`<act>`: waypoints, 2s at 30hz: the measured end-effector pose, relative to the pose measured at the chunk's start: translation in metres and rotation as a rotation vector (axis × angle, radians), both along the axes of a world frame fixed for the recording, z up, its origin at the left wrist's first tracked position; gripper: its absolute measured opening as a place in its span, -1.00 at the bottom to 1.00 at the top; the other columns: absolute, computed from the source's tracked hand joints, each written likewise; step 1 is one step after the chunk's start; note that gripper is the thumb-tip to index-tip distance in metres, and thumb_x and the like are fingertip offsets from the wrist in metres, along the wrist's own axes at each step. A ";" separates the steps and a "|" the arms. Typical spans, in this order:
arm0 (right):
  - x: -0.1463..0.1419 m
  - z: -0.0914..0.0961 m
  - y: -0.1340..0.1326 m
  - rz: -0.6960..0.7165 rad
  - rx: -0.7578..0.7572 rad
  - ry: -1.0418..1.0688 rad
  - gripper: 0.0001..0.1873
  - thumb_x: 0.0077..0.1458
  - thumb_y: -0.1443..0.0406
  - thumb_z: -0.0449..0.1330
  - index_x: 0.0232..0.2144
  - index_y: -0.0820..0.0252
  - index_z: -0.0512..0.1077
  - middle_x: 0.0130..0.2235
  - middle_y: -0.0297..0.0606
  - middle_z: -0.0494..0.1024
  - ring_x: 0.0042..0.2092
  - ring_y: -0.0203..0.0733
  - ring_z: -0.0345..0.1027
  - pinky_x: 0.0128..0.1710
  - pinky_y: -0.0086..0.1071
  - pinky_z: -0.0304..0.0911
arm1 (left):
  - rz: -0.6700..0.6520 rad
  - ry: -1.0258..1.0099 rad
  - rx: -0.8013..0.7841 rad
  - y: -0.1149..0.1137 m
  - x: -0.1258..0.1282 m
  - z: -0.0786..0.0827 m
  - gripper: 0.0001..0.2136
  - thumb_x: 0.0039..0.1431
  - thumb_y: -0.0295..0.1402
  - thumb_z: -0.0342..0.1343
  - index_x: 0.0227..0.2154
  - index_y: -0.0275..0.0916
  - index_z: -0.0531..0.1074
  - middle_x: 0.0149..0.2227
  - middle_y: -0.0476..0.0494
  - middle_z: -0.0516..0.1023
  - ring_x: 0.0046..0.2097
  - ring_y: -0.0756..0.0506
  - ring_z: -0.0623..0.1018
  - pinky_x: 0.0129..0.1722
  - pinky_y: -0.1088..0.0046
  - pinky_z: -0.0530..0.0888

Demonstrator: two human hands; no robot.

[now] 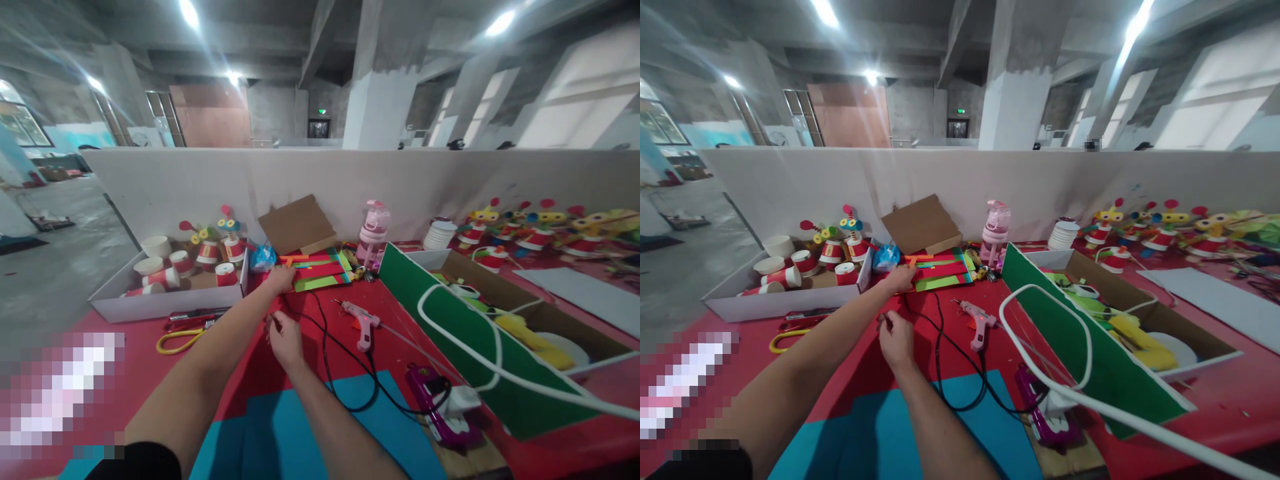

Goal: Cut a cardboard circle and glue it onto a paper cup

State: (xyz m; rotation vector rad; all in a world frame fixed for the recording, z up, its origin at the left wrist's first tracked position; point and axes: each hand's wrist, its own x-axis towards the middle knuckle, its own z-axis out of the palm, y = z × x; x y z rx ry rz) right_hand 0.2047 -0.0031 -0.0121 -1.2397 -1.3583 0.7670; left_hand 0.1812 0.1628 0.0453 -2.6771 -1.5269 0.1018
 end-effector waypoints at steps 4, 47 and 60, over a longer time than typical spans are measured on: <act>0.002 0.002 -0.002 0.002 -0.015 0.011 -0.80 0.15 0.28 0.02 -0.47 0.09 0.38 -0.49 -0.35 0.53 -0.44 -0.24 0.42 -0.42 -0.47 0.23 | -0.069 -0.057 0.028 -0.031 -0.013 0.017 -0.37 0.08 -0.27 0.13 0.24 -0.15 0.16 0.20 -0.34 0.31 0.21 -0.33 0.30 0.12 0.09 0.29; 0.173 0.039 -0.022 -0.629 -0.604 -0.794 -0.40 0.18 0.24 0.13 0.24 0.26 0.16 0.09 0.16 0.39 0.01 0.05 0.42 -0.08 -0.24 0.26 | -0.055 -0.595 0.066 -0.155 -0.171 -0.048 -0.74 0.19 -0.40 -0.11 -0.23 -0.15 0.49 -0.11 -0.12 0.62 -0.07 -0.12 0.58 -0.09 0.39 0.46; 0.073 0.010 -0.033 -0.299 -0.292 -1.148 -0.79 0.23 0.36 0.08 -0.08 0.22 0.38 -0.06 -0.07 0.46 -0.01 -0.05 0.29 -0.08 -0.27 0.20 | -0.102 -0.575 0.060 -0.153 -0.172 -0.051 -0.71 0.17 -0.39 -0.12 -0.23 -0.17 0.52 -0.14 -0.13 0.63 -0.11 -0.15 0.59 -0.17 0.38 0.46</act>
